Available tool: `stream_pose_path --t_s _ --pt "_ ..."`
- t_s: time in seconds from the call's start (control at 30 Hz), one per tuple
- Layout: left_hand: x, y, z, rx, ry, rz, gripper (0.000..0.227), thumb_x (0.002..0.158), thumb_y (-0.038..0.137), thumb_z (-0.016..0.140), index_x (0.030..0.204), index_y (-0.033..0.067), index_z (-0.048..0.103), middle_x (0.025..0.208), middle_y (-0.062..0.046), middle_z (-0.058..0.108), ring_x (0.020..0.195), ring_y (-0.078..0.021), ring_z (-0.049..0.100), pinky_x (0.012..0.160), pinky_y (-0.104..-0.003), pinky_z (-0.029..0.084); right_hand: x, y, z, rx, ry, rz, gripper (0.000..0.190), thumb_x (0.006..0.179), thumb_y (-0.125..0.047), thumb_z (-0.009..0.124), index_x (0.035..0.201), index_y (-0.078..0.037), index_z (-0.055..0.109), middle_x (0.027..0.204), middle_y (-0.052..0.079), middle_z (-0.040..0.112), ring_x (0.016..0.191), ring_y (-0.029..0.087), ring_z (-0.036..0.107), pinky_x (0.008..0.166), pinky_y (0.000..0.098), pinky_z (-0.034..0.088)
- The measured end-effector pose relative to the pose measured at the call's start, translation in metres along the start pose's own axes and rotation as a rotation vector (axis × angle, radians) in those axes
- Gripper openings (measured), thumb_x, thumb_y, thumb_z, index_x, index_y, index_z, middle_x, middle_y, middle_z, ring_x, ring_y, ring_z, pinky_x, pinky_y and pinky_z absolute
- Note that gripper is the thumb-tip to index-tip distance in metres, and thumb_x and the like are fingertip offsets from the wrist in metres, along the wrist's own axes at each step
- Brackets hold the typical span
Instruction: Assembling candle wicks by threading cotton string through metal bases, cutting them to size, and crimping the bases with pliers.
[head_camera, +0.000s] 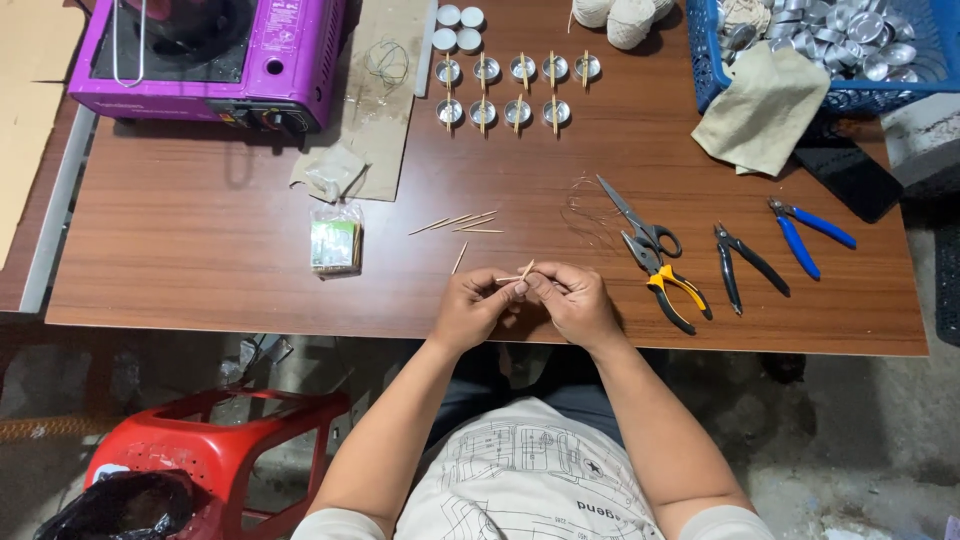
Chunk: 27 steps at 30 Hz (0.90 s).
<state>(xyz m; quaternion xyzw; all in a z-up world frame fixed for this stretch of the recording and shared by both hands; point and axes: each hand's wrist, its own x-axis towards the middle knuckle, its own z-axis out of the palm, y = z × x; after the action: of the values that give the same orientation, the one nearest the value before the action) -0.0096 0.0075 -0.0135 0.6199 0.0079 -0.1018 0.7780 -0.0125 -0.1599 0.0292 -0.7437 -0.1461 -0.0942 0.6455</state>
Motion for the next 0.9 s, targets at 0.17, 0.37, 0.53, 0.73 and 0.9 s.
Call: stream_pose_path --t_s 0.17,0.37,0.53,0.73,0.9 --pt "0.000 0.006 0.001 -0.017 0.023 0.048 0.010 0.091 0.005 0.078 0.096 -0.0033 0.076 0.068 -0.019 0.072 0.050 -0.0189 0.067 0.042 -0.030 0.060 -0.002 -0.003 0.003 -0.004 0.014 0.055 0.004 0.091 -0.008 0.075 0.090 -0.005 0.078 0.064 0.008 0.069 0.070 0.005 0.057 0.058 0.0274 0.053" --pt "-0.002 0.000 0.004 -0.008 0.057 0.026 0.010 0.090 0.003 0.078 0.094 -0.0049 0.076 0.074 -0.020 0.075 0.059 -0.0185 0.069 0.044 -0.032 0.063 0.002 -0.012 0.002 -0.032 0.020 0.005 0.005 0.091 -0.005 0.074 0.090 -0.006 0.078 0.064 0.012 0.070 0.066 0.006 0.056 0.054 0.0307 0.051" --pt "-0.004 0.003 0.005 -0.010 0.073 0.024 0.010 0.092 0.002 0.076 0.097 -0.0058 0.075 0.075 -0.019 0.076 0.061 -0.0170 0.067 0.046 -0.031 0.064 0.006 -0.011 -0.001 -0.046 -0.002 -0.016 0.009 0.092 -0.004 0.071 0.091 -0.006 0.079 0.065 0.010 0.073 0.062 0.007 0.057 0.052 0.0311 0.052" --pt "-0.003 0.000 0.001 -0.026 0.073 0.043 0.010 0.093 0.002 0.074 0.098 -0.0066 0.075 0.074 -0.020 0.075 0.062 -0.0180 0.068 0.045 -0.032 0.064 0.008 -0.002 -0.003 -0.056 -0.038 -0.047 0.012 0.092 -0.002 0.069 0.096 -0.006 0.079 0.073 0.012 0.076 0.071 0.009 0.065 0.059 0.0323 0.055" --pt "-0.003 -0.001 0.000 -0.011 0.063 0.039 0.011 0.091 0.003 0.077 0.096 -0.0063 0.076 0.073 -0.020 0.075 0.061 -0.0181 0.069 0.045 -0.032 0.064 0.007 0.003 -0.004 -0.067 -0.047 -0.071 0.014 0.093 -0.001 0.066 0.097 -0.006 0.079 0.079 0.012 0.078 0.080 0.018 0.074 0.062 0.0357 0.056"
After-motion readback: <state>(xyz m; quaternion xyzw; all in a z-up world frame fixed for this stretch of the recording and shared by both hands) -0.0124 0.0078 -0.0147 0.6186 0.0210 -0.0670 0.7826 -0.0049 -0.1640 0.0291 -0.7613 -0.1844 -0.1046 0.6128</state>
